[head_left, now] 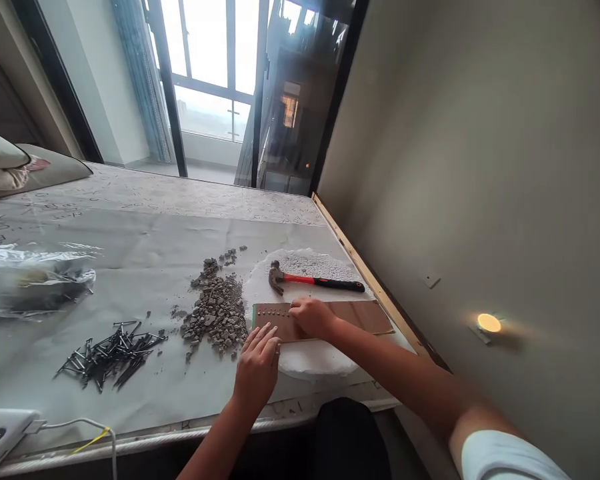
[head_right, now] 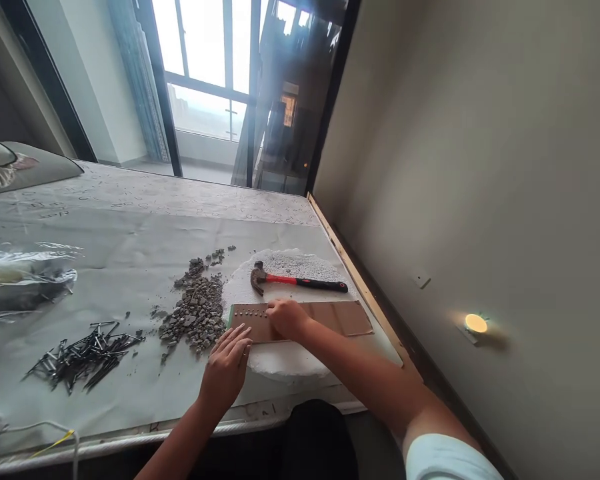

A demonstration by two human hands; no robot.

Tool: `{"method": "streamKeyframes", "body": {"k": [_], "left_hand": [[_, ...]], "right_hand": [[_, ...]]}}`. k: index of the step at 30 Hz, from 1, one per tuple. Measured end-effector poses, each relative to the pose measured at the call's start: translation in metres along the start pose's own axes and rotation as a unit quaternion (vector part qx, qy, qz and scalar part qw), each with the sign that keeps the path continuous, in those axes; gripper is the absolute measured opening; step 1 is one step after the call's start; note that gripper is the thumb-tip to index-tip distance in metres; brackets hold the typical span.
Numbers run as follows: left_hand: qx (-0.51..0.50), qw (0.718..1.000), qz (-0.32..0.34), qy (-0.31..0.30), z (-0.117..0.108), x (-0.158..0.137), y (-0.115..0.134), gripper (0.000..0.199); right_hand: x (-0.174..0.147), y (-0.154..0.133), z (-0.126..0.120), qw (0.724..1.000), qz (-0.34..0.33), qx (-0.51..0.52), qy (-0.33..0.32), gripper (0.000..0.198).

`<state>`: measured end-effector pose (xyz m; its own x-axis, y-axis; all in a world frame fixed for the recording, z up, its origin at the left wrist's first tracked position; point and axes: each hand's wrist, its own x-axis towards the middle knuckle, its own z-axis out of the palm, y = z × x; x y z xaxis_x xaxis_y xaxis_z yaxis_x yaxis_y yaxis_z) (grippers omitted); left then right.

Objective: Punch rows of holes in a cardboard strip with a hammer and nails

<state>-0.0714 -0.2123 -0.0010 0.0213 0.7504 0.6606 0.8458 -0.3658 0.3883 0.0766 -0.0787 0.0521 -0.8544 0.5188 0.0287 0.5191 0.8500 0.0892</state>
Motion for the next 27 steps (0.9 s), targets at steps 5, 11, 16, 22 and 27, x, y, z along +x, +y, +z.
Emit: {"method": "streamKeyframes", "body": {"k": [5,11,16,22,27], "left_hand": [[0.049,0.999,0.005,0.017,0.014,-0.02,-0.007,0.023],[0.024,0.999,-0.012,0.02,0.02,-0.025,-0.013,0.025],[0.006,0.999,-0.024,0.025,0.021,-0.026,-0.013,0.026],[0.001,1.0,-0.021,0.016,0.017,-0.025,-0.014,0.028],[-0.01,0.999,-0.027,0.017,0.014,-0.022,-0.013,0.027]], "right_hand": [[0.01,-0.009,0.003,0.998,-0.021,-0.034,-0.038,0.019],[0.015,-0.011,0.001,0.99,-0.054,-0.095,-0.088,0.019],[0.021,-0.012,0.001,0.987,-0.055,-0.11,-0.105,0.02],[0.022,-0.009,-0.012,0.992,0.005,-0.076,-0.1,0.02],[0.027,-0.011,-0.023,0.989,0.02,-0.062,-0.132,0.023]]}}
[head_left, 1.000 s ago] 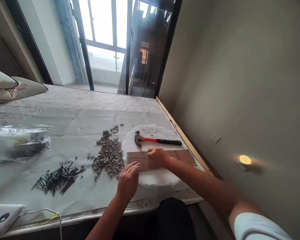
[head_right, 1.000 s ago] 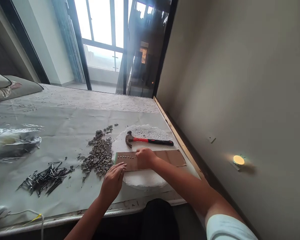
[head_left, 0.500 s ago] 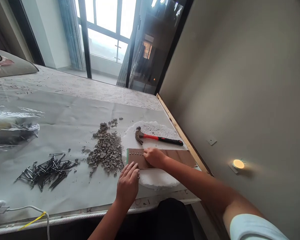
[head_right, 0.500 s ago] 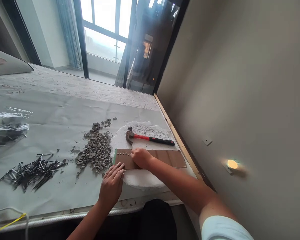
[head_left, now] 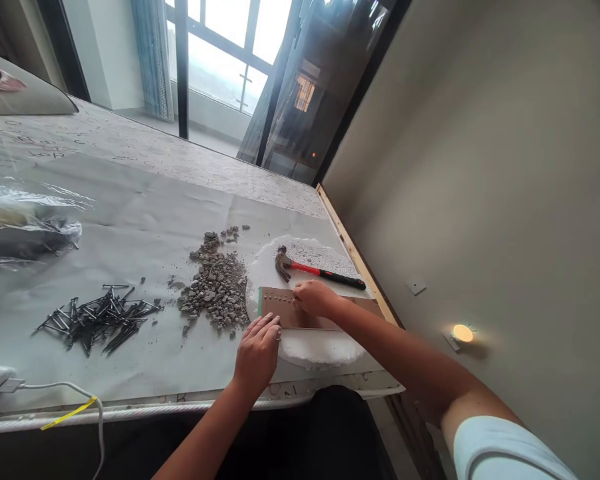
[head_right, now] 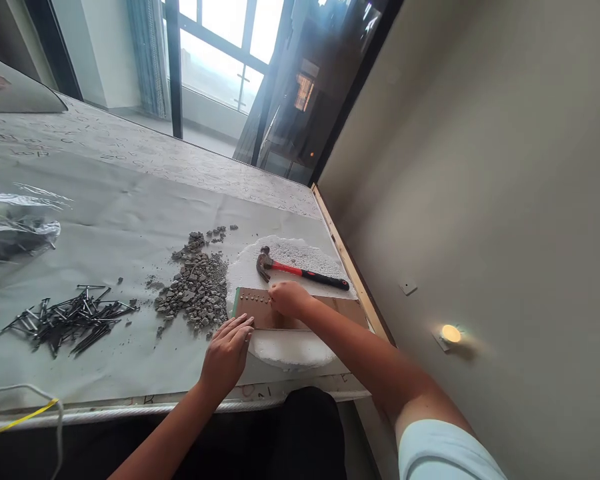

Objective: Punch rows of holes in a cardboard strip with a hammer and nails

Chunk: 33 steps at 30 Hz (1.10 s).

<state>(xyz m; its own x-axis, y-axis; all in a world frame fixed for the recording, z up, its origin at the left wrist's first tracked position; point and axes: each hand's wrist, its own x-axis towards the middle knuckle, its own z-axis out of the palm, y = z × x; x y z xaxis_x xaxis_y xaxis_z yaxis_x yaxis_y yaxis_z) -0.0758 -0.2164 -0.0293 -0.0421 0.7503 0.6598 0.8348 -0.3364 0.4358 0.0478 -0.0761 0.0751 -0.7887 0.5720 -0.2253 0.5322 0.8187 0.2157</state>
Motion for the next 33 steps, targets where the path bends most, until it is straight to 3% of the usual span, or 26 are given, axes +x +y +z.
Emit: {"method": "streamKeyframes", "body": {"k": [3,8,12,14,18,22,24,27,30,33], "left_hand": [[-0.014,1.0,-0.008,-0.003,0.0,0.001,0.0,0.029],[-0.058,0.998,-0.037,0.004,-0.002,0.004,0.001,0.029],[-0.144,0.984,-0.107,0.023,-0.016,0.008,0.011,0.036],[-0.209,0.967,-0.147,0.007,-0.025,0.01,0.016,0.037],[-0.307,0.921,-0.226,-0.082,-0.031,0.01,0.018,0.044],[-0.3,0.916,-0.254,-0.083,-0.028,0.005,0.014,0.042],[-0.256,0.934,-0.244,-0.046,-0.027,0.004,0.011,0.039],[-0.164,0.974,-0.153,0.03,-0.028,0.002,0.006,0.032],[-0.108,0.992,-0.053,0.048,-0.024,0.0,-0.001,0.026],[-0.083,0.995,-0.028,0.037,-0.015,-0.003,-0.008,0.027]], "right_hand": [[-0.001,0.0,-0.006,1.0,0.006,-0.003,-0.008,0.025],[-0.019,-0.005,-0.028,0.989,0.046,0.072,0.12,0.022],[-0.034,-0.028,-0.039,0.979,-0.083,0.156,0.097,0.015],[-0.037,-0.042,-0.037,0.973,-0.119,0.175,0.095,0.016],[-0.035,-0.055,-0.027,0.971,-0.098,0.183,0.115,0.018],[-0.029,-0.044,-0.016,0.963,-0.057,0.201,0.17,0.023],[-0.024,-0.033,-0.008,0.967,0.0,0.167,0.194,0.027],[-0.015,-0.018,0.008,0.983,0.054,0.085,0.153,0.027],[-0.008,-0.013,0.021,0.995,0.037,0.025,0.088,0.024],[-0.003,-0.014,0.027,0.998,0.02,-0.01,0.061,0.021]]}}
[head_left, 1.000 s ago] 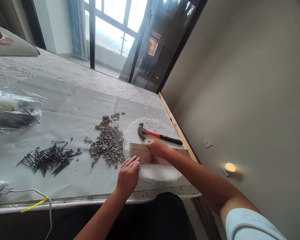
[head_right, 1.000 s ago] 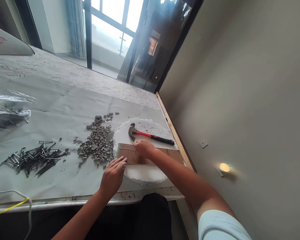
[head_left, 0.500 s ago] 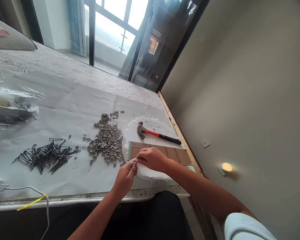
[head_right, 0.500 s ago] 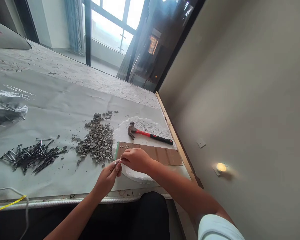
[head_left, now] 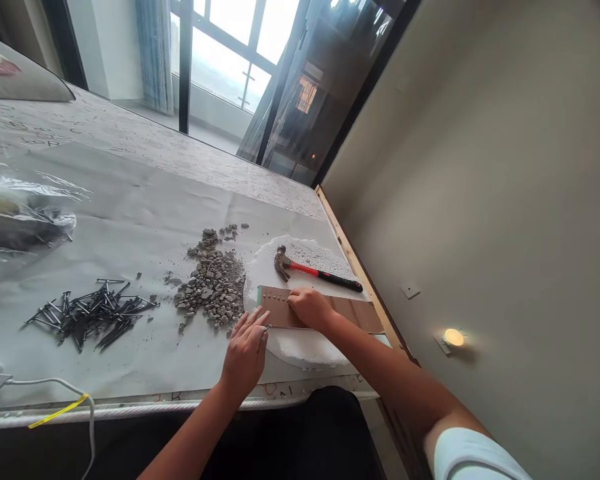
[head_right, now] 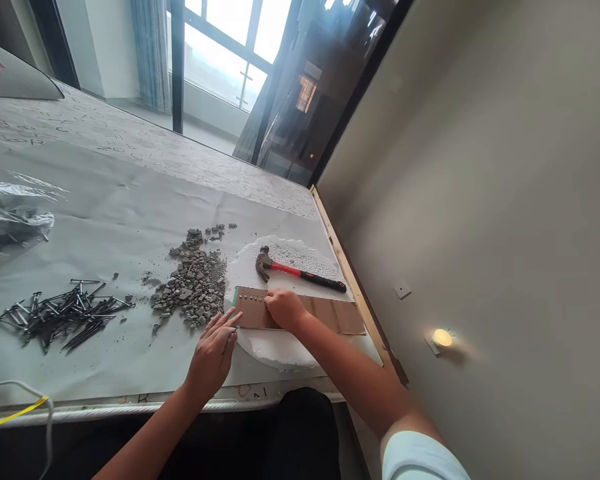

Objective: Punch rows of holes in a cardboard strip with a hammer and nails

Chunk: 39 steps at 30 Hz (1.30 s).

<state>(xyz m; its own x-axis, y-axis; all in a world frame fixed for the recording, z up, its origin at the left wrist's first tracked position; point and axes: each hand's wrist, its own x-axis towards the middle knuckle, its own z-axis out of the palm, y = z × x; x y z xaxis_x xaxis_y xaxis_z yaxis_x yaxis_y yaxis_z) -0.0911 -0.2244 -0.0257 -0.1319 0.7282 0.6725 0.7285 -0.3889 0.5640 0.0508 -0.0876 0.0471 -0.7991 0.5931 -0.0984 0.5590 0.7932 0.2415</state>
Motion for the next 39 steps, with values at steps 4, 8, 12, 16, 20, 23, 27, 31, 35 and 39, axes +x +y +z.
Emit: {"method": "streamKeyframes", "body": {"k": [4,8,12,16,20,23,27,31,35,39], "left_hand": [[0.021,1.0,0.002,-0.002,0.009,-0.004,-0.009,0.029],[0.03,0.999,0.01,0.015,0.012,-0.005,-0.012,0.03],[0.04,0.999,0.017,0.028,0.013,-0.006,-0.013,0.03],[0.043,0.999,0.023,0.021,0.012,-0.007,-0.015,0.03],[0.037,0.999,0.024,0.02,0.011,-0.007,-0.016,0.03],[0.031,0.999,0.02,0.023,0.011,-0.006,-0.016,0.029],[0.031,0.999,0.016,0.024,0.01,-0.005,-0.015,0.028],[0.023,1.0,0.004,0.02,0.01,-0.003,-0.015,0.027],[-0.022,0.999,-0.036,0.007,0.007,-0.001,-0.012,0.027],[-0.127,0.981,-0.145,0.008,-0.005,0.004,0.003,0.031]], "right_hand": [[0.002,-0.003,-0.003,0.999,-0.025,-0.029,-0.008,0.019],[0.003,-0.004,-0.007,0.997,-0.054,-0.056,-0.027,0.021],[0.006,-0.005,-0.009,0.994,-0.065,-0.068,-0.056,0.021],[0.01,-0.002,-0.01,0.995,-0.055,-0.054,-0.062,0.022],[0.011,0.004,-0.014,0.998,-0.033,-0.041,-0.047,0.022],[0.012,0.005,-0.019,0.999,-0.016,-0.021,-0.044,0.022],[0.015,0.004,-0.024,0.999,-0.007,0.006,-0.049,0.02],[0.012,0.011,-0.028,0.999,0.005,0.035,-0.022,0.019],[0.003,0.014,-0.047,0.979,0.037,0.174,0.096,0.013],[-0.008,-0.01,-0.068,0.96,-0.08,0.258,0.071,0.006]]}}
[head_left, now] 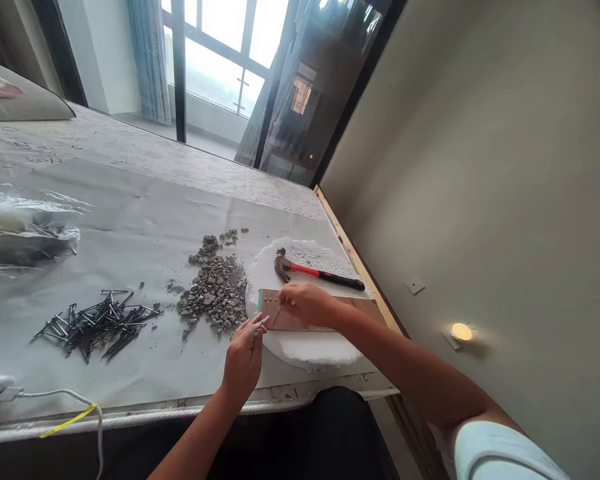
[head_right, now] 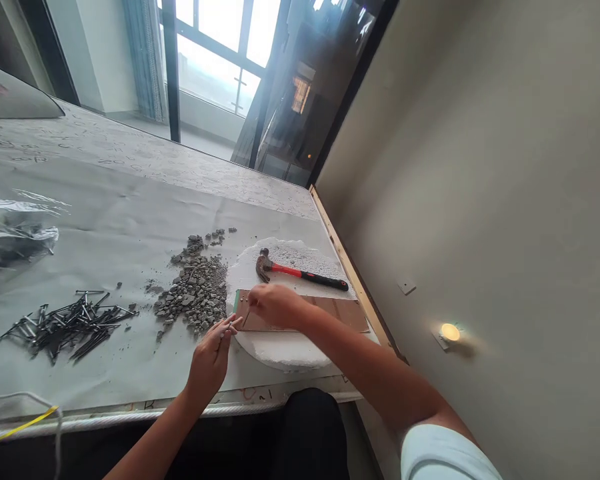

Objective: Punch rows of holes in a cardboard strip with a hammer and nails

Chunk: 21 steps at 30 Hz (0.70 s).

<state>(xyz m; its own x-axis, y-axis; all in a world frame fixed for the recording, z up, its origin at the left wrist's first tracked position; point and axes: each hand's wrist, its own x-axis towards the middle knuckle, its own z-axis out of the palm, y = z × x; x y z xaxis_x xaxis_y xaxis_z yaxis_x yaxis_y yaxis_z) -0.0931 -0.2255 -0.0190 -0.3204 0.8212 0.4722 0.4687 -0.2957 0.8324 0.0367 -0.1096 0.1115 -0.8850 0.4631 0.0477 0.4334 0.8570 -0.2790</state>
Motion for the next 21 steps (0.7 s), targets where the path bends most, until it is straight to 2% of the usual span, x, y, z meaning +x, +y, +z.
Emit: {"method": "streamKeyframes", "body": {"k": [3,6,10,12,13,15,18,19,21], "left_hand": [[-0.108,0.988,-0.106,-0.012,-0.007,-0.001,0.016,0.032],[-0.253,0.948,-0.182,-0.06,-0.009,-0.001,0.024,0.036],[-0.388,0.882,-0.246,-0.101,-0.007,0.0,0.023,0.04],[-0.407,0.869,-0.261,-0.103,-0.006,-0.001,0.019,0.039],[-0.402,0.872,-0.26,-0.098,-0.006,-0.001,0.017,0.039],[-0.347,0.906,-0.234,-0.071,-0.008,-0.002,0.013,0.038],[-0.167,0.979,-0.119,-0.007,-0.011,-0.003,0.007,0.034],[-0.104,0.992,-0.064,0.007,-0.011,-0.003,0.004,0.031],[-0.004,0.999,0.039,0.015,-0.01,-0.003,-0.001,0.025]], "right_hand": [[-0.001,-0.024,0.008,0.996,-0.069,0.019,-0.046,0.01],[0.001,-0.033,0.019,0.997,-0.065,0.007,-0.043,0.01],[0.004,-0.023,0.028,0.998,-0.054,0.023,-0.019,0.012],[0.005,-0.009,0.029,0.999,-0.023,0.019,0.026,0.016],[0.005,-0.001,0.029,0.999,0.004,0.002,0.053,0.016],[0.004,0.017,0.03,0.993,0.061,-0.058,0.081,0.02],[0.004,0.035,0.037,0.984,0.093,-0.154,0.019,0.025],[0.004,0.037,0.04,0.98,0.089,-0.179,-0.009,0.025],[0.005,0.038,0.045,0.973,0.074,-0.214,-0.048,0.024]]}}
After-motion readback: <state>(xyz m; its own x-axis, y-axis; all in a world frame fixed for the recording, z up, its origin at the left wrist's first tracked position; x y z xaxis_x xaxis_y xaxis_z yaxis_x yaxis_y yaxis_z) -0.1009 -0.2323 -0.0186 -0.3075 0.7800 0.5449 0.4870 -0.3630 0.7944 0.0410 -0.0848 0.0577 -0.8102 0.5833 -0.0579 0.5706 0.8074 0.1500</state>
